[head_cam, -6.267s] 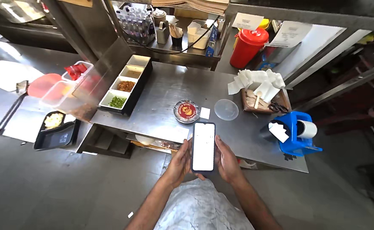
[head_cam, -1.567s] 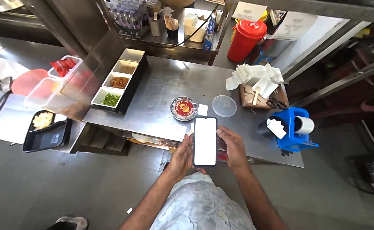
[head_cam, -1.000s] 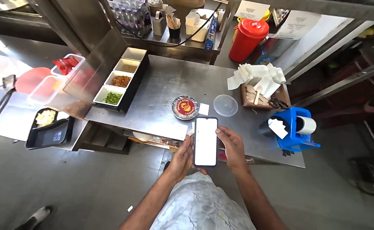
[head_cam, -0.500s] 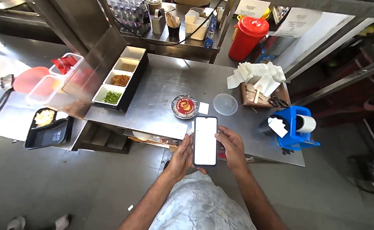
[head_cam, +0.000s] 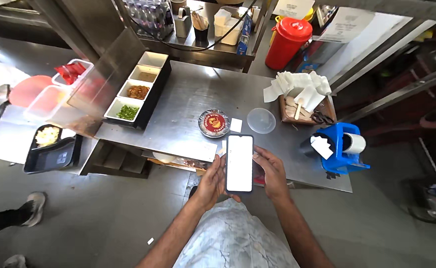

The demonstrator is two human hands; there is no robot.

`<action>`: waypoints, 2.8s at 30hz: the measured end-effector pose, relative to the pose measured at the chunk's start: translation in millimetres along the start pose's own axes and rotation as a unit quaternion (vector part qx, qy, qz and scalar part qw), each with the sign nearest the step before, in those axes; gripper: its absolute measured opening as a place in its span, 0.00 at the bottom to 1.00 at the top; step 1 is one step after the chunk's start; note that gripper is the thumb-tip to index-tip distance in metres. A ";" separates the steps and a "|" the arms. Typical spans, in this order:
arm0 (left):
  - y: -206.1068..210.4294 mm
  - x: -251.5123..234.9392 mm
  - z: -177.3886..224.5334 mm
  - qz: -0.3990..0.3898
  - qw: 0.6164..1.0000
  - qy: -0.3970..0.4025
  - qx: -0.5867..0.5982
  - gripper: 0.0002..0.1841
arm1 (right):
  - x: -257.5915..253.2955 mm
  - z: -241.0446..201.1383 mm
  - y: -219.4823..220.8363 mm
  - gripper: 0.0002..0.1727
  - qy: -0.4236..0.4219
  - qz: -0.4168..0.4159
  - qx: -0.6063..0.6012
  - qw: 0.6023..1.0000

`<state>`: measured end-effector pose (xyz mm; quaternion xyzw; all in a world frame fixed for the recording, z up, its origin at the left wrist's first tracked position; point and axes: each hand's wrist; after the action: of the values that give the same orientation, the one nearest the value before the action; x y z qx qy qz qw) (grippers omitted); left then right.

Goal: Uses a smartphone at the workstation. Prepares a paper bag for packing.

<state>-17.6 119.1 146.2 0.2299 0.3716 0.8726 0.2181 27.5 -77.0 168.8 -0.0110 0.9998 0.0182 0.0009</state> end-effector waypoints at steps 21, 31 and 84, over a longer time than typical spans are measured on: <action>3.7 2.2 6.6 0.004 1.000 -0.003 -0.008 0.39 | 4.5 5.1 -1.6 0.20 -0.016 -0.020 -0.039 0.999; 7.2 -5.0 10.0 -0.001 1.000 0.008 -0.013 0.40 | 5.0 -1.1 -2.5 0.21 -0.019 -0.014 -0.012 1.000; 8.2 16.4 -9.0 -0.012 1.000 -0.006 -0.011 0.39 | 36.5 6.4 0.3 0.23 -0.028 -0.014 -0.010 0.999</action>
<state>-37.5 118.1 150.7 0.2279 0.3632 0.8726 0.2338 -9.0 -77.3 162.4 -0.0250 0.9989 0.0281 0.0289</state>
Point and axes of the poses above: each hand's wrist, its own x-axis away from the middle knuckle, its own y-axis out of the palm, z = x × y, and after that the axes turned 9 degrees about -y, right-handed
